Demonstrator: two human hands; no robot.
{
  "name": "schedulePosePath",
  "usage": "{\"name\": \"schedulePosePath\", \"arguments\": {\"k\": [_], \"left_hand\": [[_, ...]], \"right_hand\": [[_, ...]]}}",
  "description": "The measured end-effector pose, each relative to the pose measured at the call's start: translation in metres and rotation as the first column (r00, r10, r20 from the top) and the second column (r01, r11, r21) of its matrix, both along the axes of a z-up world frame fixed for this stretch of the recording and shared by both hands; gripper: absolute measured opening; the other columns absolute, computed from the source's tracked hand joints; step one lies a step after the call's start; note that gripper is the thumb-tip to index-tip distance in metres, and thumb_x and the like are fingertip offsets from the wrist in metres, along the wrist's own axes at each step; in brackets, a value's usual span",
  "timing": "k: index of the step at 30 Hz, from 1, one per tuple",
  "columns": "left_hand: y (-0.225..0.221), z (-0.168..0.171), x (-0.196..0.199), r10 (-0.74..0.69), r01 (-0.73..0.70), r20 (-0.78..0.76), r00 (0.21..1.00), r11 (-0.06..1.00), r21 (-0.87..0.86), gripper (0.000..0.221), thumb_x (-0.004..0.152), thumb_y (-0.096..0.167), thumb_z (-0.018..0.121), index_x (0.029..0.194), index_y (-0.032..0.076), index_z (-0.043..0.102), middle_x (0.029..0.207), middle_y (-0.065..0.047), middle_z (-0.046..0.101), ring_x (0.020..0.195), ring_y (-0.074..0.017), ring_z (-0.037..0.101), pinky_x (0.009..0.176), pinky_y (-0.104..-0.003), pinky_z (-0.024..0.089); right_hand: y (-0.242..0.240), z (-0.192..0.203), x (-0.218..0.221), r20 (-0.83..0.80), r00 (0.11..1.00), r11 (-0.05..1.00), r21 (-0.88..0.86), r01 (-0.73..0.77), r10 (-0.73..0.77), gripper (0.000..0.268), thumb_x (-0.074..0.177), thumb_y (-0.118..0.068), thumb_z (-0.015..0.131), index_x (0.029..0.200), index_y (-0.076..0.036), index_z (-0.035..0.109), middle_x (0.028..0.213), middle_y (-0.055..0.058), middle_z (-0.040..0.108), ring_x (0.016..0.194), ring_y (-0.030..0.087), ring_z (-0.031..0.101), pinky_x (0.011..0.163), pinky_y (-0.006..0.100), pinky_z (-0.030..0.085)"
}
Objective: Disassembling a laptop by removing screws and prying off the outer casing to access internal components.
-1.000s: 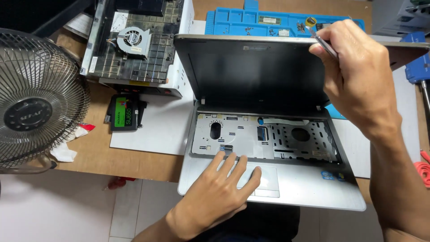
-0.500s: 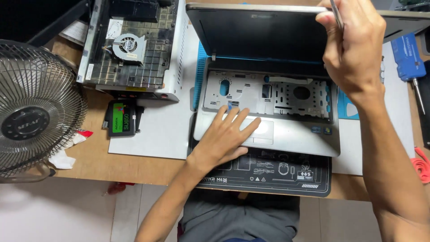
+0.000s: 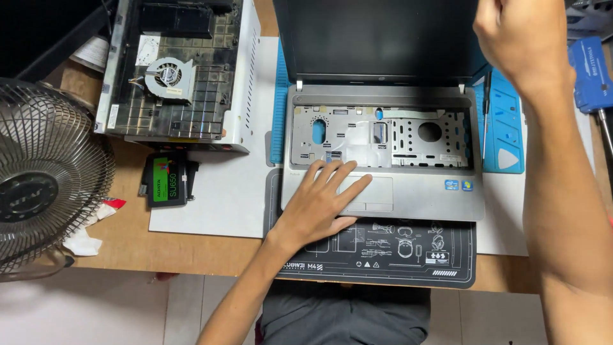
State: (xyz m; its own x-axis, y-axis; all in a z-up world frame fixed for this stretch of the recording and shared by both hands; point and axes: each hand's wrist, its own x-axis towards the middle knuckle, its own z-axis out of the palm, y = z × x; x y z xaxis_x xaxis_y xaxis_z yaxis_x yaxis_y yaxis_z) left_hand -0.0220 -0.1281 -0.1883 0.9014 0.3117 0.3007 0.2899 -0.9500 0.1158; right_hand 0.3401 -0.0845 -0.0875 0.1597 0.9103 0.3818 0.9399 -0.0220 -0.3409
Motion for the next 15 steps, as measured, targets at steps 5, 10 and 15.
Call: {"name": "schedulePosePath", "arguments": {"k": [5, 10, 15], "left_hand": [[-0.004, -0.002, 0.001, 0.037, -0.023, 0.107, 0.994, 0.992, -0.123, 0.073, 0.079, 0.052, 0.08, 0.14, 0.018, 0.058, 0.132, -0.015, 0.057, 0.126, -0.0325, 0.053, 0.112, -0.051, 0.036], [-0.003, -0.008, 0.002, 0.036, -0.024, 0.116, 0.993, 0.994, -0.107, 0.071, 0.082, 0.056, 0.075, 0.142, 0.021, 0.058, 0.131, -0.012, 0.057, 0.126, -0.0299, 0.052, 0.112, -0.049, 0.035], [-0.004, -0.016, 0.002, 0.044, -0.032, 0.155, 0.987, 0.996, -0.077, 0.067, 0.083, 0.055, 0.075, 0.137, 0.019, 0.062, 0.128, -0.015, 0.059, 0.123, -0.0326, 0.054, 0.11, -0.051, 0.038]], "right_hand": [[0.005, 0.0, 0.005, -0.046, 0.997, 0.997, 0.048, -0.061, 0.063, 0.039, 0.117, 0.012, 0.045, 0.084, -0.006, 0.035, 0.07, 0.009, 0.033, 0.064, 0.024, 0.032, 0.071, 0.045, 0.028], [-0.001, 0.001, 0.009, -0.079, 0.99, 0.988, 0.11, -0.107, 0.116, 0.041, 0.12, 0.009, 0.043, 0.083, -0.007, 0.049, 0.069, 0.01, 0.044, 0.061, 0.027, 0.044, 0.076, 0.045, 0.041], [-0.009, 0.006, 0.008, -0.117, 0.977, 0.972, 0.173, -0.158, 0.179, 0.052, 0.125, 0.004, 0.039, 0.083, -0.009, 0.067, 0.067, 0.011, 0.058, 0.056, 0.032, 0.059, 0.083, 0.045, 0.057]]}}
